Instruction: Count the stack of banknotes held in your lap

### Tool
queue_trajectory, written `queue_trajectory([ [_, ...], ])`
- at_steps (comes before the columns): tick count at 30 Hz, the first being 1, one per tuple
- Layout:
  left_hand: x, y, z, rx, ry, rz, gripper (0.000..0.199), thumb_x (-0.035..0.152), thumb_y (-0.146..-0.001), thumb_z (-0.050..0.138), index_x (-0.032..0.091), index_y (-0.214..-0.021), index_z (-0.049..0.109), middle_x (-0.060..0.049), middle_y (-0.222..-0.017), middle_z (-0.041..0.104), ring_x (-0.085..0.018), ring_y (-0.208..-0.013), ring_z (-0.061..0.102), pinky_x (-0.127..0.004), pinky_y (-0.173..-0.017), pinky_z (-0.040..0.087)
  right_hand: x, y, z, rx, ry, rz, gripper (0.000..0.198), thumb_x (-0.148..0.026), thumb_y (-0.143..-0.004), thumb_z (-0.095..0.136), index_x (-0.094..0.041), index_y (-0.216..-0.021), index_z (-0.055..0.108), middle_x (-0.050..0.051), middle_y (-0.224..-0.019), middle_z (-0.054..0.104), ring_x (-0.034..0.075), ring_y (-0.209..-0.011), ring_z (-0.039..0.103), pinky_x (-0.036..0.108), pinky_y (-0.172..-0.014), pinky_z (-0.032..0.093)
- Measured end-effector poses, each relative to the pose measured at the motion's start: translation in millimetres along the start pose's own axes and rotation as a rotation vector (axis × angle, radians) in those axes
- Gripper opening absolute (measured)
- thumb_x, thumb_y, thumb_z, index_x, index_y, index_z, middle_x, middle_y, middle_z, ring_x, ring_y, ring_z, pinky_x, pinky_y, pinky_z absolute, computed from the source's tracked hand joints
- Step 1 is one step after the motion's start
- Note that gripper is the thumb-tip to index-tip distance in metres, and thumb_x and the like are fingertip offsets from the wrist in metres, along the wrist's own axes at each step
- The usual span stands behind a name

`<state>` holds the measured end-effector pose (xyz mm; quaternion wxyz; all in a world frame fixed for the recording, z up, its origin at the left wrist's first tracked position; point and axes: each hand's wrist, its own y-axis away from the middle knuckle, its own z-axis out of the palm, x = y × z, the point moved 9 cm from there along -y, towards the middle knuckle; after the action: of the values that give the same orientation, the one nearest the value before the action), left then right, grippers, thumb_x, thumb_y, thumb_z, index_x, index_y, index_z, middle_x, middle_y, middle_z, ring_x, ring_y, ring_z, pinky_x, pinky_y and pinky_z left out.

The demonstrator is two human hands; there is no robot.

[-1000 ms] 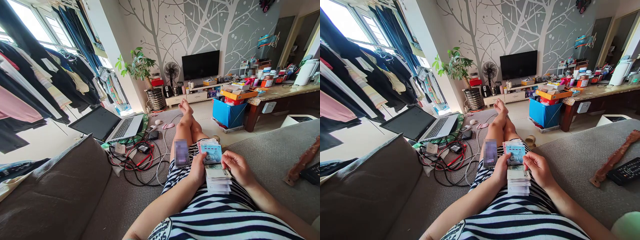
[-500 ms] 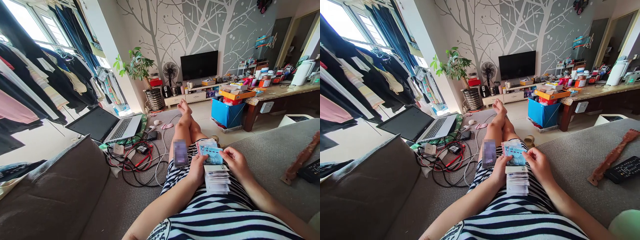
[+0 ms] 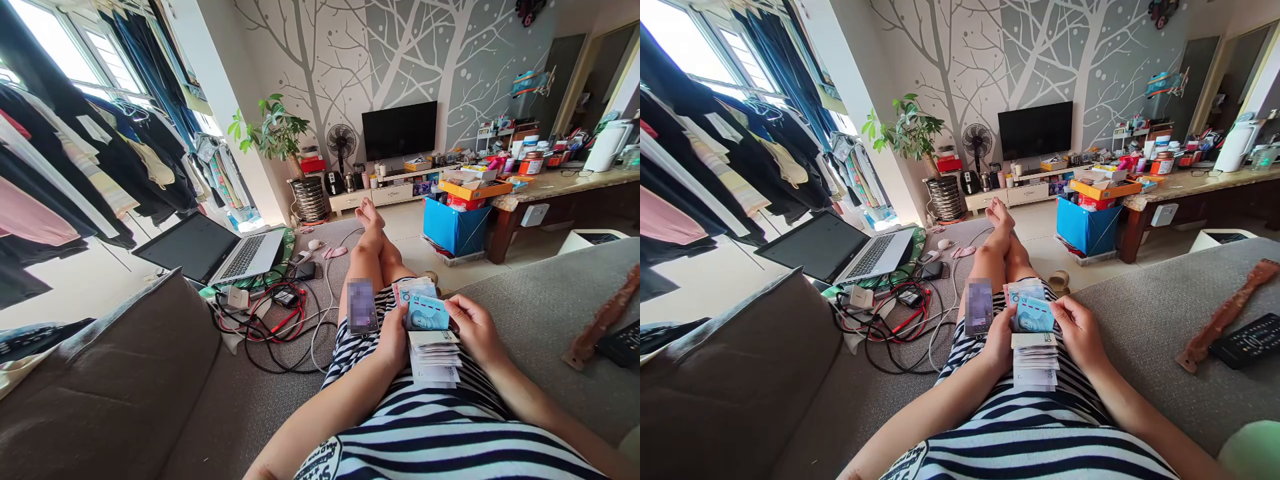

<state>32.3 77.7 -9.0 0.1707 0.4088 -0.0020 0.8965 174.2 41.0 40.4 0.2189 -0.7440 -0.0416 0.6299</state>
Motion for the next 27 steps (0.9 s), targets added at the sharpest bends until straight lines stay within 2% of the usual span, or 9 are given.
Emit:
queue_trajectory([
  [5, 0.7, -0.8, 0.0, -0.009, -0.034, 0.014, 0.035, 0.046, -0.063, 0.078, 0.015, -0.077, 0.073, -0.010, -0.077, 0.077, -0.034, -0.094, 0.072, -0.043, -0.091, 0.053, -5.3, 4.1, 3.1, -0.028, -0.043, -0.013, 0.043, -0.061, -0.089, 0.060, -0.023, -0.068, 0.058, -0.003, -0.058, 0.042, 0.016, -0.055, 0.040, 0.027, -0.051, 0.033],
  [12, 0.7, -0.4, 1.8, -0.025, -0.082, 0.000, 0.039, 0.048, -0.068, 0.073, 0.013, -0.085, 0.075, -0.012, -0.082, 0.078, -0.032, -0.088, 0.073, -0.042, -0.088, 0.053, 0.4, 4.2, 2.9, -0.033, -0.095, -0.032, 0.034, -0.054, -0.091, 0.063, -0.022, -0.079, 0.064, -0.002, -0.066, 0.050, 0.014, -0.059, 0.042, 0.026, -0.052, 0.034],
  [27, 0.9, -0.6, 2.8, -0.020, -0.073, -0.011, 0.031, 0.044, -0.068, 0.074, 0.014, -0.077, 0.074, -0.012, -0.073, 0.075, -0.034, -0.089, 0.072, -0.042, -0.089, 0.053, -0.6, 5.2, 1.2, -0.020, -0.104, -0.043, 0.033, -0.051, -0.092, 0.063, -0.022, -0.078, 0.064, -0.004, -0.062, 0.047, 0.013, -0.055, 0.043, 0.025, -0.050, 0.035],
])
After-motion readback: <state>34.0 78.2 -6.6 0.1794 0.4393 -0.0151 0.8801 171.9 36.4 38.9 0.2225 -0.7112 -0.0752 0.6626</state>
